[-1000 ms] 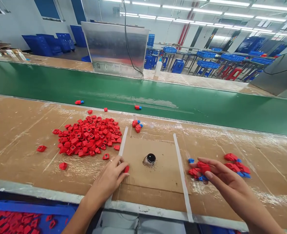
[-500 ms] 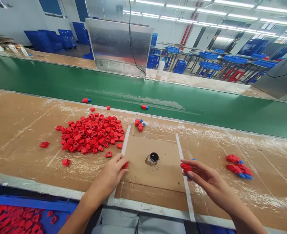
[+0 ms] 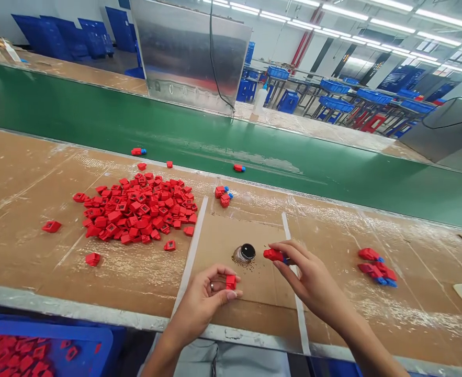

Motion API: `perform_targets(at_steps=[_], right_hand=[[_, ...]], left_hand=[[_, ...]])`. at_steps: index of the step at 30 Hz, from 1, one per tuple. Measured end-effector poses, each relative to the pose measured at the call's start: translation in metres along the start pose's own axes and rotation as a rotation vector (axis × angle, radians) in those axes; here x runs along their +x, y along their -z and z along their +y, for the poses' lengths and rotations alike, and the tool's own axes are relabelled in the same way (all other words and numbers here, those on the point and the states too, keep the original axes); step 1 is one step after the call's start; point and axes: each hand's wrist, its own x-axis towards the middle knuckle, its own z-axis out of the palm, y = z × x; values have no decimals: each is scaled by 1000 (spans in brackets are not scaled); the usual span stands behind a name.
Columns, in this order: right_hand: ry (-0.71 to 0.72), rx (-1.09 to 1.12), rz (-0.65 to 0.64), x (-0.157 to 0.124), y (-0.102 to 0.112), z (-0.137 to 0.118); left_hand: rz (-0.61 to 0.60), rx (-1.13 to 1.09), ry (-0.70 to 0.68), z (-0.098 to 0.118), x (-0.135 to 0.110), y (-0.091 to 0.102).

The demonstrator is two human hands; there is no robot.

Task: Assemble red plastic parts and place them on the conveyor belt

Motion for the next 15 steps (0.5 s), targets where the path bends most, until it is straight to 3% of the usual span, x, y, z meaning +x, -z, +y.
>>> perform_targets(at_steps=[5,15], right_hand=[[88,-121,27,6,-10,-3],[141,-191,-52,8,-17,-6]], left_hand=[[-1,25,-12,-2,-6,3],[33,91,-71,-1,-7,6]])
